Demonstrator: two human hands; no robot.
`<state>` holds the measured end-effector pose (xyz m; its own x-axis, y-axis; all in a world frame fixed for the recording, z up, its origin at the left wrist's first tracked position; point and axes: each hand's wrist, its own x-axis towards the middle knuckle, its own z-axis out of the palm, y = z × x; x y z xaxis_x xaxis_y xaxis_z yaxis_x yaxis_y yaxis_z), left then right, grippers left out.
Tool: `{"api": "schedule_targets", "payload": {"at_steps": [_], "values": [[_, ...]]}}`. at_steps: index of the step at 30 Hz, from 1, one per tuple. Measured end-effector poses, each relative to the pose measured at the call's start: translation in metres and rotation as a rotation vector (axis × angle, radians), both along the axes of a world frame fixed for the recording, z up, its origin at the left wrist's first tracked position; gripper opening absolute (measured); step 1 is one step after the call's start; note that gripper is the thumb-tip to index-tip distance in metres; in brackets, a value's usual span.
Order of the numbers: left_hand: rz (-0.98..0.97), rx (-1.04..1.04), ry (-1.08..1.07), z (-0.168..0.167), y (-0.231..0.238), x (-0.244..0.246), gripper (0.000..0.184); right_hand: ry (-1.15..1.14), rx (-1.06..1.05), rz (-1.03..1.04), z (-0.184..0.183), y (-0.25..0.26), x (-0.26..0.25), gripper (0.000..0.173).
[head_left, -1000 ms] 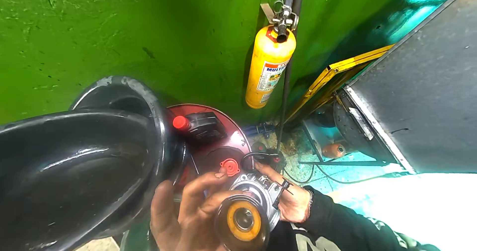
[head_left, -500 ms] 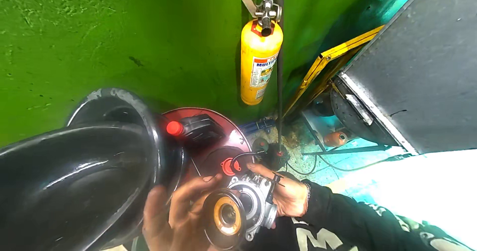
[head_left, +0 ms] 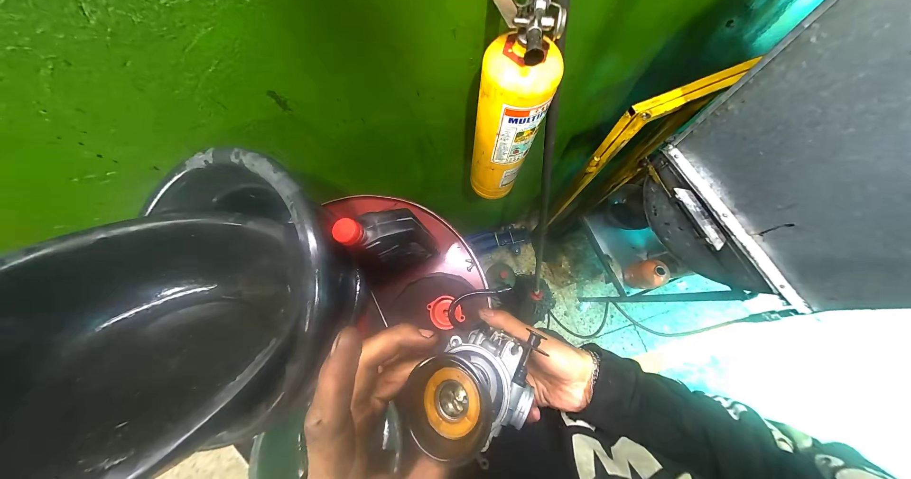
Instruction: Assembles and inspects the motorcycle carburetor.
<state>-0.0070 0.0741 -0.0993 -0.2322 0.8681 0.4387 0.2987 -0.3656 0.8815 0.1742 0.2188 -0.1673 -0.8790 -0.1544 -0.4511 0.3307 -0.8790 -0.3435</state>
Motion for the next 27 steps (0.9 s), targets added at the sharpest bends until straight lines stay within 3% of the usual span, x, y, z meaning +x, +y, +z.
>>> {"api": "schedule_targets", "payload": {"at_steps": [6, 14, 17, 21, 27], "values": [[0.097, -0.001, 0.041, 0.0, -0.007, 0.003, 0.105, -0.06, 0.09, -0.089, 0.005, -0.004, 0.002, 0.055], [-0.021, -0.003, 0.024, 0.003, -0.011, -0.002, 0.103, -0.122, 0.117, -0.037, 0.007, -0.003, 0.0, 0.053], [-0.034, -0.027, 0.062, 0.001, -0.008, -0.002, 0.112, -0.109, 0.114, -0.032, 0.007, -0.004, -0.001, 0.053], [0.091, -0.012, 0.12, -0.007, -0.01, 0.001, 0.12, -0.076, 0.099, -0.071, 0.007, -0.005, -0.001, 0.056], [0.361, -0.083, 0.219, 0.002, -0.018, 0.021, 0.111, -0.091, 0.068, -0.136, 0.0, -0.003, -0.001, 0.057]]}}
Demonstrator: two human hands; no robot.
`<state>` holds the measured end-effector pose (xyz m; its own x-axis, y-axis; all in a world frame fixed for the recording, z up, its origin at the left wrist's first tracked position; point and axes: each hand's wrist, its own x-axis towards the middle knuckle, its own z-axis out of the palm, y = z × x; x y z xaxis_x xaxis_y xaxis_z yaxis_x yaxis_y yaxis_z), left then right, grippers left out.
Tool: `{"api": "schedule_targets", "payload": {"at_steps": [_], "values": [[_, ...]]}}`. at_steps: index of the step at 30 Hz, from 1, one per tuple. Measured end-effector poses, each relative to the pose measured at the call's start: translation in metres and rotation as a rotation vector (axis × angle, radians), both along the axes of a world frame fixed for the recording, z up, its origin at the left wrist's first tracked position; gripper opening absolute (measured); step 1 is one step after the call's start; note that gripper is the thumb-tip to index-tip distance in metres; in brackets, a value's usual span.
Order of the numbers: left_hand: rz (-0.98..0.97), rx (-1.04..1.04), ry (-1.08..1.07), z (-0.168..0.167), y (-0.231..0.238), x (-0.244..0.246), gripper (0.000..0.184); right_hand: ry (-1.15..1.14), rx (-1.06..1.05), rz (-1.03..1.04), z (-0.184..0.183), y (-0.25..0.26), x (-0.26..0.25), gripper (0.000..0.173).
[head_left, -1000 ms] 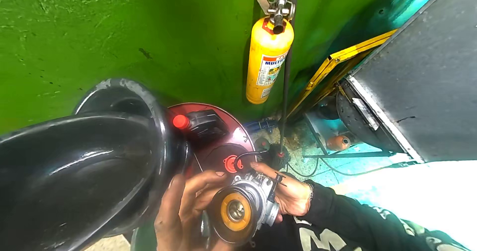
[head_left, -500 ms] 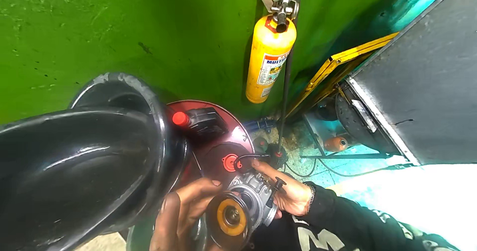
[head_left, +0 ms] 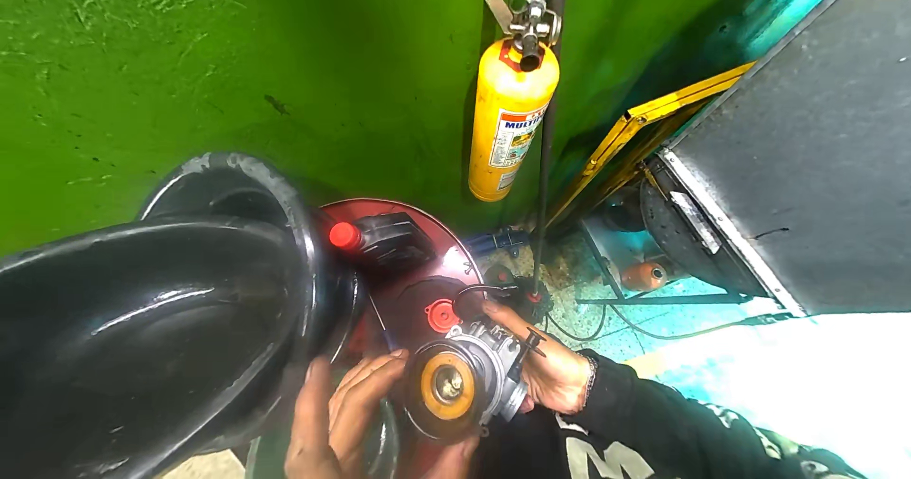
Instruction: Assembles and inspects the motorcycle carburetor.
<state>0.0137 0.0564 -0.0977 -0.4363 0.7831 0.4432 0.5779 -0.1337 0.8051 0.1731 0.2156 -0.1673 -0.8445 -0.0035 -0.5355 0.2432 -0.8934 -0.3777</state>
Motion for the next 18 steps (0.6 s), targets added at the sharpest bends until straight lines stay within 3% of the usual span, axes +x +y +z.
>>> {"api": "schedule_targets", "payload": {"at_steps": [9, 18], "values": [[0.098, 0.079, -0.059, -0.013, 0.01, 0.02, 0.111, 0.075, -0.037, 0.015, -0.006, 0.0, 0.003, 0.056], [-0.079, 0.085, -0.268, -0.007, 0.01, 0.016, 0.093, 0.09, -0.067, 0.113, -0.002, 0.0, -0.002, 0.058]]}}
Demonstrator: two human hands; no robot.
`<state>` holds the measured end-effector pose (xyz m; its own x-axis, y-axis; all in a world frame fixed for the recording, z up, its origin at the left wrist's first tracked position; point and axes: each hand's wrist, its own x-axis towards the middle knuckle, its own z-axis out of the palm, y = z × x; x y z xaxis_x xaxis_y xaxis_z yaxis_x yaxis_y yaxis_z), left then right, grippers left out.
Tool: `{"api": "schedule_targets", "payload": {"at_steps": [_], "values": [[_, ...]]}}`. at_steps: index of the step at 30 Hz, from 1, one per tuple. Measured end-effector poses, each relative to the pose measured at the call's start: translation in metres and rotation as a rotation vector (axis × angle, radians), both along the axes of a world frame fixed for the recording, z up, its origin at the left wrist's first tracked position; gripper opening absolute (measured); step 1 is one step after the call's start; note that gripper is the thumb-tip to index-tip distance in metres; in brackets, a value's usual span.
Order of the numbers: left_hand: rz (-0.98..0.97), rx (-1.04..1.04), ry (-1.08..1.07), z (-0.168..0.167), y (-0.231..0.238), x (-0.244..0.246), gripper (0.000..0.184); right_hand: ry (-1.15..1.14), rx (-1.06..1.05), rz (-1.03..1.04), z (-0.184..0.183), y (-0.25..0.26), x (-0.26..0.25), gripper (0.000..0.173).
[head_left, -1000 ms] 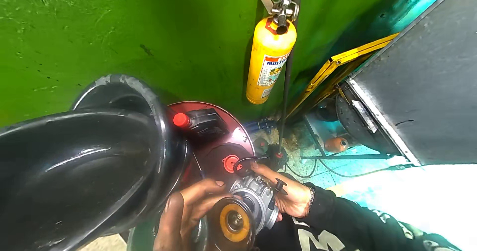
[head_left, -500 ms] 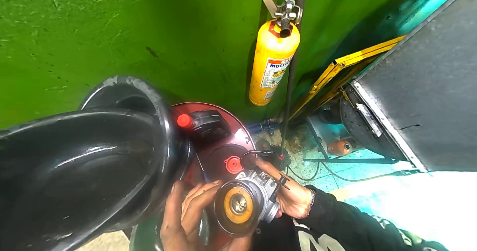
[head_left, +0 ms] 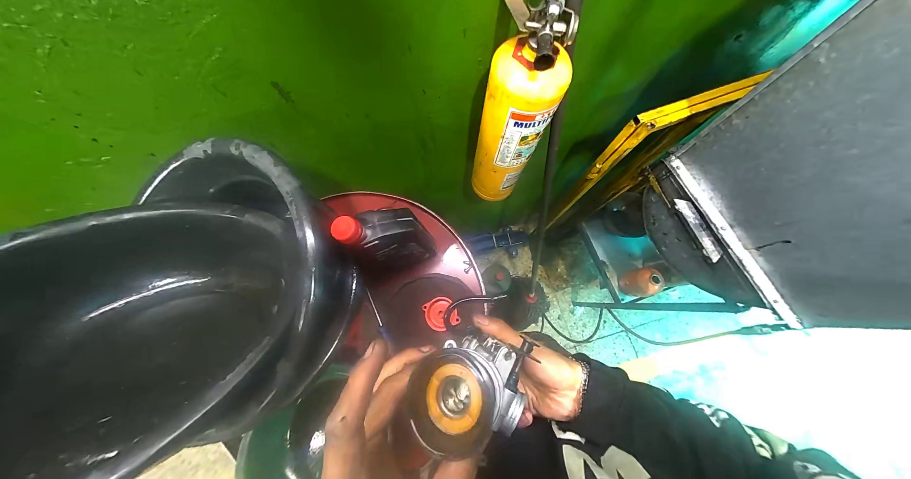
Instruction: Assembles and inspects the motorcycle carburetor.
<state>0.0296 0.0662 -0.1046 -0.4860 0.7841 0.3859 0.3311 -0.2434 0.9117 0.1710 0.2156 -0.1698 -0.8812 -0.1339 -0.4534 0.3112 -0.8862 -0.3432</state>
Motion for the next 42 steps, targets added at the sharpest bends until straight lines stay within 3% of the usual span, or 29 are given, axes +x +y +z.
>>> {"api": "schedule_targets", "payload": {"at_steps": [9, 17, 29, 37, 42], "values": [[0.052, -0.037, 0.005, -0.001, -0.005, -0.01, 0.088, 0.021, -0.002, -0.036, 0.003, 0.003, -0.004, 0.057], [0.023, -0.057, 0.13, 0.001, -0.008, -0.016, 0.095, -0.028, 0.053, -0.027, 0.005, 0.003, -0.002, 0.055], [-0.018, -0.043, 0.007, -0.006, -0.009, -0.014, 0.084, -0.059, 0.053, -0.059, 0.004, 0.002, -0.001, 0.054], [0.021, -0.018, 0.039, -0.011, -0.01, -0.007, 0.082, -0.036, 0.079, -0.085, 0.003, 0.001, -0.001, 0.053], [0.022, -0.074, 0.073, -0.015, -0.013, -0.01, 0.07, -0.052, 0.063, -0.075, 0.003, 0.001, -0.002, 0.053]]}}
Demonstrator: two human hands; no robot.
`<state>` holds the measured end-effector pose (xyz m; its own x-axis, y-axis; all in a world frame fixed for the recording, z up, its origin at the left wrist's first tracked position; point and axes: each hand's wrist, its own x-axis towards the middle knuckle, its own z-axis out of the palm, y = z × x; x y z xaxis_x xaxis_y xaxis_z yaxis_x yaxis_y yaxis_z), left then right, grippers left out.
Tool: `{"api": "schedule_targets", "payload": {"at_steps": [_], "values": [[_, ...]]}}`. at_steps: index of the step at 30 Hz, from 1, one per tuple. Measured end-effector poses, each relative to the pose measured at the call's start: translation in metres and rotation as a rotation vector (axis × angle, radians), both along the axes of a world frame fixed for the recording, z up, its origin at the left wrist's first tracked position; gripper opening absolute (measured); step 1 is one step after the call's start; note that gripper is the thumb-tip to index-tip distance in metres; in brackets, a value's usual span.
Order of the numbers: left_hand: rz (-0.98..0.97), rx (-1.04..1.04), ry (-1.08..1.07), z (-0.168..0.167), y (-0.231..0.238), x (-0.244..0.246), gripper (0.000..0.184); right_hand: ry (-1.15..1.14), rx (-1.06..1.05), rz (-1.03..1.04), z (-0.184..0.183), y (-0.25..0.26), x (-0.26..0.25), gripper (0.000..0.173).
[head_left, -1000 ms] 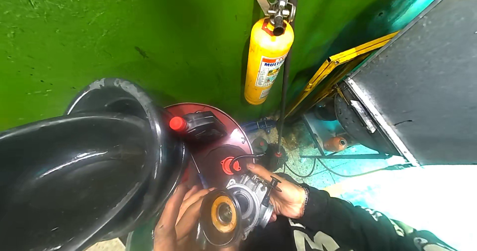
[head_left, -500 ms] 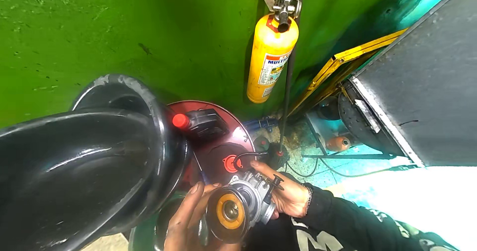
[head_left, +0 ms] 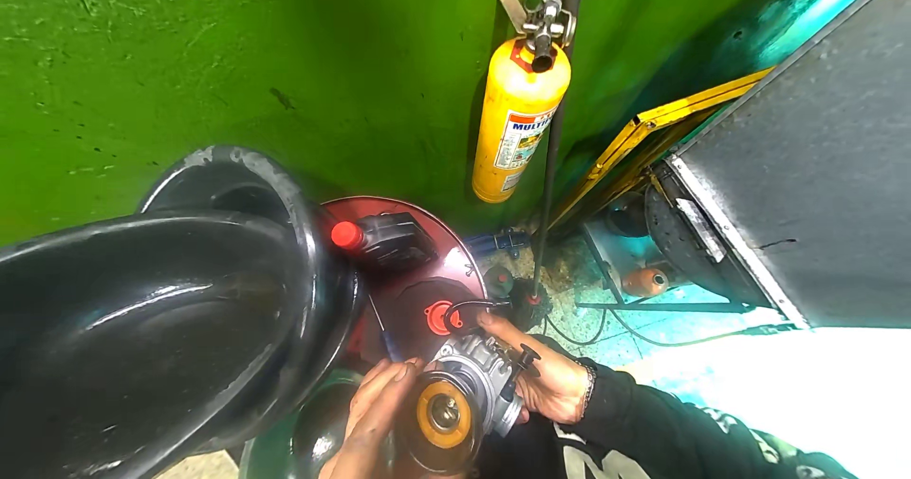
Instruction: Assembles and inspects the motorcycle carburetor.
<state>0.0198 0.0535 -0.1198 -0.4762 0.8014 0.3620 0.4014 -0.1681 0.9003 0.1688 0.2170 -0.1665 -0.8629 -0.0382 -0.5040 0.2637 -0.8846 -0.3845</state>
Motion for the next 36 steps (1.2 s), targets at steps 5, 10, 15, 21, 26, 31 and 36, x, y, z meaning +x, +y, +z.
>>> {"api": "schedule_targets", "payload": {"at_steps": [5, 10, 15, 21, 26, 31, 36], "values": [[-0.081, 0.018, -0.046, -0.003, 0.004, -0.001, 0.075, 0.007, -0.011, 0.031, -0.001, 0.001, 0.001, 0.054], [-0.089, 0.019, -0.02, -0.001, 0.005, -0.003, 0.075, -0.028, -0.002, 0.034, 0.001, 0.001, -0.001, 0.053], [-0.099, 0.009, 0.077, 0.0, 0.002, -0.007, 0.07, -0.053, -0.022, 0.04, 0.004, 0.001, -0.003, 0.056], [-0.007, -0.143, 0.524, 0.009, -0.006, -0.012, 0.034, -0.047, -0.035, 0.01, 0.002, 0.001, -0.002, 0.055], [0.068, -0.187, 0.666, 0.01, -0.005, -0.007, 0.023, -0.074, -0.012, 0.0, 0.0, -0.001, -0.002, 0.053], [0.121, -0.183, 0.704, 0.009, -0.001, -0.002, 0.019, -0.095, 0.021, -0.021, 0.0, 0.001, -0.003, 0.054], [0.075, -0.228, 0.738, 0.008, -0.002, -0.006, 0.02, -0.095, 0.015, -0.016, -0.001, 0.001, -0.002, 0.055]]}}
